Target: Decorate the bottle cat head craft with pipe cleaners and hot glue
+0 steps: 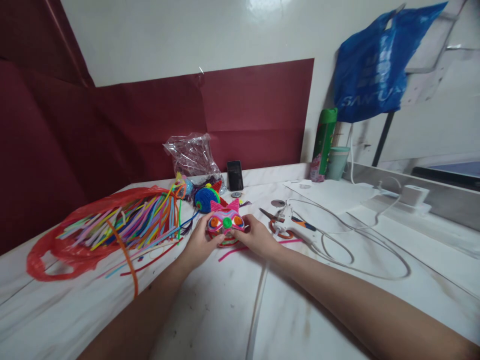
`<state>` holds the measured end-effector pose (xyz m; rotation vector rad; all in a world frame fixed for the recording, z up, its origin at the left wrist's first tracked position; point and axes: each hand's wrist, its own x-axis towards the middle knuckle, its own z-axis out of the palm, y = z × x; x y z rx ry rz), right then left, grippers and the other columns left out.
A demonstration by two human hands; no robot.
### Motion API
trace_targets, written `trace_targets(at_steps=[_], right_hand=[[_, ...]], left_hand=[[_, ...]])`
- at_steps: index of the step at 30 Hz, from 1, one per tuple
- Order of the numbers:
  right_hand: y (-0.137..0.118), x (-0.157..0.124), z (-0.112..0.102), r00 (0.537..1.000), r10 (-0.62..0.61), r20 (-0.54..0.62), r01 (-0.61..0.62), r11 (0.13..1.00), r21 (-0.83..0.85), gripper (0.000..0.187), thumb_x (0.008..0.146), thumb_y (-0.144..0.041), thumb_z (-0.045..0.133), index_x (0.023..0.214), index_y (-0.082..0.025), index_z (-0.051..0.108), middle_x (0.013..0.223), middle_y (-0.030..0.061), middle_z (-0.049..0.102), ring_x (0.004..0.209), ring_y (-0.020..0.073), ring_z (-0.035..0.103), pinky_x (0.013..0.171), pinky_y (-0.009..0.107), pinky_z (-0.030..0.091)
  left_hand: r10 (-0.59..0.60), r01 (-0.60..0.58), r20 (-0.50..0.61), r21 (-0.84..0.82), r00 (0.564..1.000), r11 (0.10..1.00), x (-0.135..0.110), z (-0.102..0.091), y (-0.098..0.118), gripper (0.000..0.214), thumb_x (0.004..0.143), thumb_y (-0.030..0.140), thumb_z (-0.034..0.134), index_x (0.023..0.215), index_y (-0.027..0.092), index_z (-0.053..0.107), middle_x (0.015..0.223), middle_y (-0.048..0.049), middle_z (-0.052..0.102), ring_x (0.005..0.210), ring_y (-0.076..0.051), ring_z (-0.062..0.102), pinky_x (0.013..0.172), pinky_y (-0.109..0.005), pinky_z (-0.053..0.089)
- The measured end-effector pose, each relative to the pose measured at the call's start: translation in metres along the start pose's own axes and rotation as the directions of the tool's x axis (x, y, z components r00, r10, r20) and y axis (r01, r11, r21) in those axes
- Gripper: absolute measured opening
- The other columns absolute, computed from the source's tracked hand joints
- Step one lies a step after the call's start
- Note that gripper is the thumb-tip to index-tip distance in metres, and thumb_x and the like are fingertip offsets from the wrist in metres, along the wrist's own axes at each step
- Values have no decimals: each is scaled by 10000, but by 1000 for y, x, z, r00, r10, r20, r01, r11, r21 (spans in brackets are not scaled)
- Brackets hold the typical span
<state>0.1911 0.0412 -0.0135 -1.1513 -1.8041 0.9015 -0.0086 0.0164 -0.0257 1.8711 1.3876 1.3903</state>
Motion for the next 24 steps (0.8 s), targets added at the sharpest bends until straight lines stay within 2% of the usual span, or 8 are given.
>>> trace_targets(at_steps=[6,13,18,24], right_hand=[[1,0,0,1000,-6,4,6,1000,10,402,742,-474,668,992,-184,545,924,58,682,767,187,620,695,296,456],[-1,-1,-1,1000,3,7,-3,1000,5,407,743,-459,675,1009,-179,546,921,54,681,757,182,613,690,294,451],[-4,-3,-1,1000,12,14,-12,1000,-22,404,744,-460,679,1006,-181,546,920,53,681,757,184,614,680,292,447],[-7,-7,1,1000,1,3,-1,998,-59,421,751,-451,681,1048,-184,549,937,58,682,766,193,614,694,306,449]], left_hand=[[7,-7,-2,-27,1000,1000,1,0,0,640,742,288,699,1329,217,453,1373,-114,501,1284,-281,477,1091,-444,366],[-42,46,33,-134,999,990,0,-1,1,679,725,280,710,1341,223,432,1392,-108,497,1263,-274,505,1062,-428,409],[-25,34,69,-128,997,991,-2,-4,4,611,791,344,645,1346,210,428,1383,-113,506,1288,-270,481,1075,-427,391],[-115,116,-99,7,988,993,-5,8,23,703,669,324,763,1288,213,449,1332,-114,519,1233,-278,513,1056,-426,389]])
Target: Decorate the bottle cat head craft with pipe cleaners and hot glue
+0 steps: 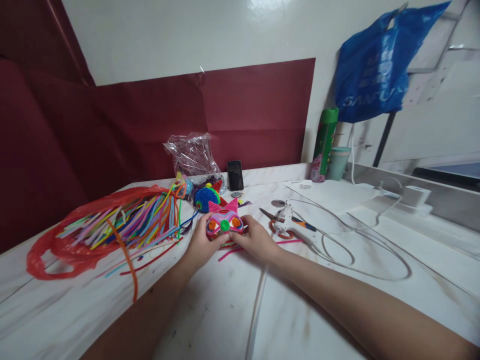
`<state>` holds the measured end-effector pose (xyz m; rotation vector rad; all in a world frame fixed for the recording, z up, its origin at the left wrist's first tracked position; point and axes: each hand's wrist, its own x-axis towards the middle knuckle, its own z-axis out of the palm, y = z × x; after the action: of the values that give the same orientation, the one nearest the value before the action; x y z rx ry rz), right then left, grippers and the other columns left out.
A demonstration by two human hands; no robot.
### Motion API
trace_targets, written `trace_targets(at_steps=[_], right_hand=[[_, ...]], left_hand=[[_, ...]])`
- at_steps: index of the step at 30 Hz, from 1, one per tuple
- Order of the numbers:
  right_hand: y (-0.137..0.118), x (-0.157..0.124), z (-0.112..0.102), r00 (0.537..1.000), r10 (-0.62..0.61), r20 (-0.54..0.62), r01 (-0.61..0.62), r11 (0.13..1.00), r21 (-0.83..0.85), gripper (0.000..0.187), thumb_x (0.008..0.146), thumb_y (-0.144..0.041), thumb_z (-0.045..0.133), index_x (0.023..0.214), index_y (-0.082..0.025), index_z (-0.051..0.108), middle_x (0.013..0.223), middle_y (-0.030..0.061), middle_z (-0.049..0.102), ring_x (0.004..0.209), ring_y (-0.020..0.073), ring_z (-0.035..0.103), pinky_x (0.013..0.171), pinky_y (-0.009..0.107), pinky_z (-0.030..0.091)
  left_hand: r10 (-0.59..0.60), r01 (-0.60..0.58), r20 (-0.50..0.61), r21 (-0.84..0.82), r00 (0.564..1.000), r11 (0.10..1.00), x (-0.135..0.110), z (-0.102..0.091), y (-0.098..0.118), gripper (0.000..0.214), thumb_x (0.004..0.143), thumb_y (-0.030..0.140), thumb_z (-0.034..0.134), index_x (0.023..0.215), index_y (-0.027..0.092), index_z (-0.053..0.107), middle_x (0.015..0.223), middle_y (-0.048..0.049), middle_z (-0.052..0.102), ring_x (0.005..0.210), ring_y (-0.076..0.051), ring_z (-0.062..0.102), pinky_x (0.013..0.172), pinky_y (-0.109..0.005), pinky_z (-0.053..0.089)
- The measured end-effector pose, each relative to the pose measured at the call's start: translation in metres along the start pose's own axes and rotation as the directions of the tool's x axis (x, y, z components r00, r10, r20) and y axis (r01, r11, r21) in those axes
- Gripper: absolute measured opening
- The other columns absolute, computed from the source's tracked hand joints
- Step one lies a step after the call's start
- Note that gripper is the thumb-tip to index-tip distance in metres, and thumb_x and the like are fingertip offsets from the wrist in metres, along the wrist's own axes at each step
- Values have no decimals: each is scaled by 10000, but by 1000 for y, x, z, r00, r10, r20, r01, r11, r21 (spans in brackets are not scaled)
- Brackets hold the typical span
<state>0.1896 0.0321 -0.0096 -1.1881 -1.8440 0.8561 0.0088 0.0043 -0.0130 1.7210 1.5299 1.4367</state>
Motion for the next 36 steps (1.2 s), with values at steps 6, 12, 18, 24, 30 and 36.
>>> trace_targets(at_steps=[6,12,18,24,30,36], right_hand=[[3,5,0,998,-56,39,50,989,136,412,789,-436,635,1083,-158,556,967,67,662,795,184,620,735,309,479],[8,9,1,995,-87,48,74,973,219,411,775,-411,648,1092,-162,569,977,60,667,806,174,619,751,306,488],[9,7,4,995,-94,-18,96,987,128,471,710,-387,722,1092,-162,563,971,63,662,843,190,604,767,312,479],[9,8,4,998,-62,0,61,990,126,406,704,-336,716,1046,-184,557,921,33,656,797,175,599,721,292,480],[10,7,5,996,-87,3,86,985,152,418,694,-356,717,1040,-183,559,917,34,666,783,174,606,704,288,479],[10,10,2,996,-79,29,71,974,217,403,731,-405,674,1041,-170,567,920,41,655,775,171,601,709,296,482]], left_hand=[[-51,54,37,-76,998,996,3,-2,-4,687,697,359,742,1288,221,421,1286,-105,557,1174,-263,563,988,-412,450],[-53,57,49,-94,997,994,6,-6,-12,676,702,371,741,1275,212,419,1244,-107,588,1138,-261,586,952,-415,478],[-60,64,39,-102,997,993,4,-4,-6,657,696,360,745,1252,212,429,1225,-93,588,1143,-251,578,952,-397,476],[-37,37,10,-84,999,996,2,-2,-1,626,675,316,751,1220,229,456,1200,-71,598,1111,-244,594,953,-402,479],[-34,33,-23,-31,999,999,0,0,5,587,686,308,725,1203,230,459,1186,-65,596,1105,-240,592,946,-391,481],[-17,16,-27,-62,999,998,2,2,-2,604,701,359,720,1224,217,453,1210,-82,593,1124,-252,582,963,-407,466]])
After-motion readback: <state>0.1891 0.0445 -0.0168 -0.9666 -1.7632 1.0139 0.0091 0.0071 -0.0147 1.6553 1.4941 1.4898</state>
